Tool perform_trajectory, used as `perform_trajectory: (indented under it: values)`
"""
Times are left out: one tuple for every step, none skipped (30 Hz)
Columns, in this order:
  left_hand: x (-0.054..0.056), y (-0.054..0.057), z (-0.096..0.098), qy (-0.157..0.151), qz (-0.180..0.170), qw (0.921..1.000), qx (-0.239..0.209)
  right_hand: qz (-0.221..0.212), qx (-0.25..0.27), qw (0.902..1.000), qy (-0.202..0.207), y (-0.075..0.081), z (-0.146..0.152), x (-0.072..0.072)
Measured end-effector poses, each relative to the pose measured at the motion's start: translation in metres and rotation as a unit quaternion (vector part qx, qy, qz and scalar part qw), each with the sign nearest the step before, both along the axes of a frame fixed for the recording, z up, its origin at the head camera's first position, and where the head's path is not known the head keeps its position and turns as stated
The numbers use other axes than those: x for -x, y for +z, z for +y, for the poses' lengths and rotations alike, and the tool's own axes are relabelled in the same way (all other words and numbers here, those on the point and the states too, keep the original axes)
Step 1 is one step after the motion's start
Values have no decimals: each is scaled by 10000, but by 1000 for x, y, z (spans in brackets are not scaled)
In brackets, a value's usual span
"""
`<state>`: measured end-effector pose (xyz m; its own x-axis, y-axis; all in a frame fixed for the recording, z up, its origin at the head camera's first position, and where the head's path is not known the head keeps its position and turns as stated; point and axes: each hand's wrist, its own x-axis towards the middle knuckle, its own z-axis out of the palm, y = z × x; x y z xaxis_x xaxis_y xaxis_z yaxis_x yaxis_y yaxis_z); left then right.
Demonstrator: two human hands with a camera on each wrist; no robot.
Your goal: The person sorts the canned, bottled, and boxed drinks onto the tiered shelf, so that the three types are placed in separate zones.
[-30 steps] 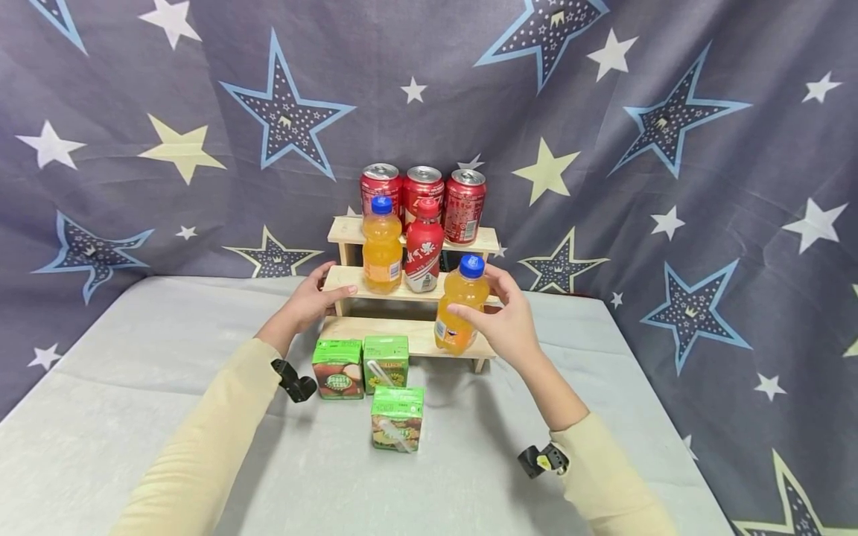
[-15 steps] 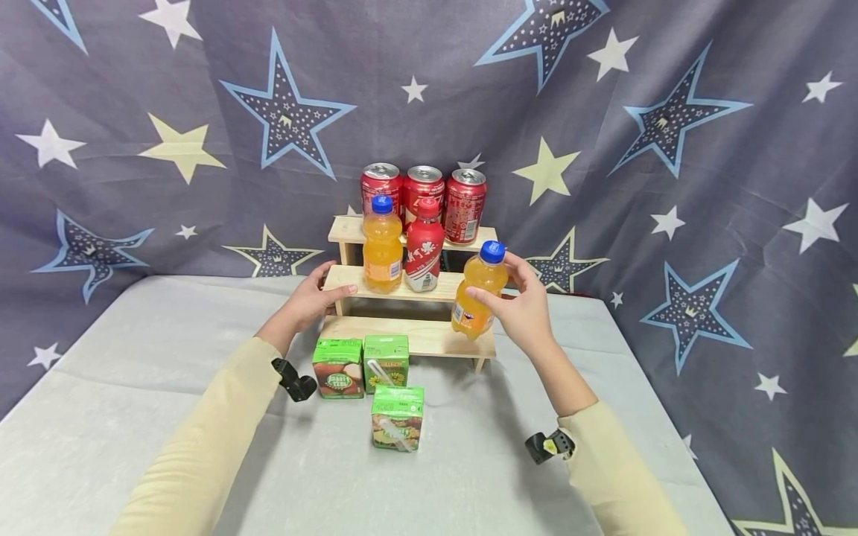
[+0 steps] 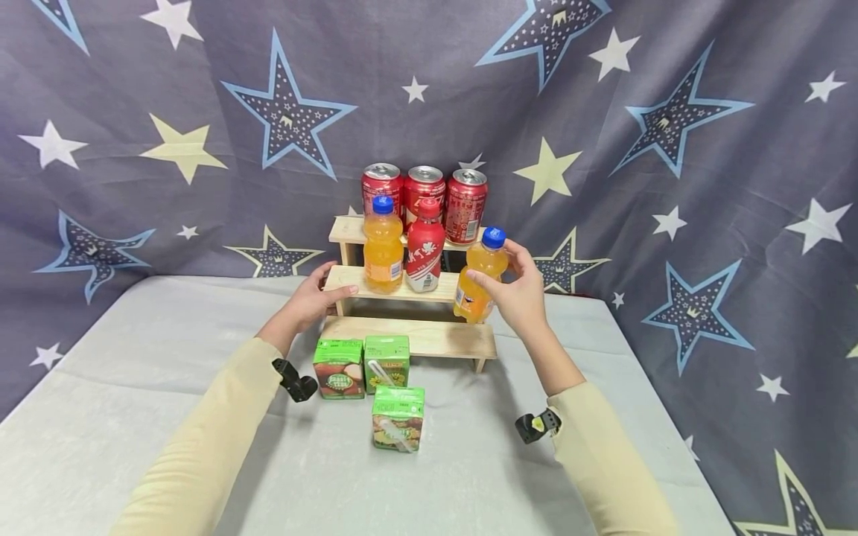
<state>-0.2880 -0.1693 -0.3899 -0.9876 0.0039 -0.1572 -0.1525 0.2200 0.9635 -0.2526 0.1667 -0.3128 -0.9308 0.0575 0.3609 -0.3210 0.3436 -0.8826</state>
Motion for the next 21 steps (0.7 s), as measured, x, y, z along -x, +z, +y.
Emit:
perform_trajectory:
  values:
    - [0,0,0,-9,-5,10000,-14,-7,-20,10000,-34,0,0,2]
    - [0,0,0,-16,-16,10000,-31,-14,-28,10000,-60,0,-1,4]
    - [0,1,0,-24,-27,10000,-48,-22,-41,9999,-95,0,-1,7]
    - [0,1,0,-29,-47,10000,-74,-27,-52,9999,-132,1,-2,9]
    - [-1,3,-1,-33,-66,9999,-104,-21,-75,9998,-161,1,-3,11]
    - [-2,4,0,-41,-90,9999,-125,-15,-116,9997,-196,1,-3,13]
    - [-3,7,0,-48,-116,9998,-142,-17,-132,9997,-219,2,-4,16]
    - [-6,10,1,-55,-131,9998,-154,-17,-130,9996,-234,2,-4,18]
    - [-8,13,1,-58,-154,9997,-164,-17,-121,9996,-242,3,-5,21]
    - [-10,17,2,-54,-173,9997,-173,-23,-99,9997,-236,3,-6,23]
    - [-13,20,3,-53,-188,9997,-174,-43,-82,9997,-238,4,-6,26]
    - [-16,23,5,-52,-193,9997,-165,-71,-47,9997,-246,4,-7,27]
    - [-18,26,6,-53,-191,9997,-150,-96,-18,9996,-254,5,-8,29]
    - [-20,28,7,-51,-190,9997,-136,-115,-13,9996,-273,5,-9,30]
    - [-22,29,7,-45,-194,9997,-132,-139,-6,9995,-283,5,-10,32]
    - [-23,30,8,-43,-190,9997,-125,-145,2,9995,-297,5,-11,33]
    - [-24,30,8,-55,-176,9998,-95,-162,8,9994,-316,5,-12,34]
    - [-24,31,9,-53,-170,9998,-90,-173,2,9993,-330,5,-13,35]
    - [-24,31,9,-50,-173,9998,-86,-188,-8,9993,-337,5,-14,36]
    - [-24,30,9,-44,-182,9998,-86,-203,9,9992,-332,5,-15,37]
    - [-22,29,8,-42,-188,9998,-90,-214,42,9993,-310,4,-15,38]
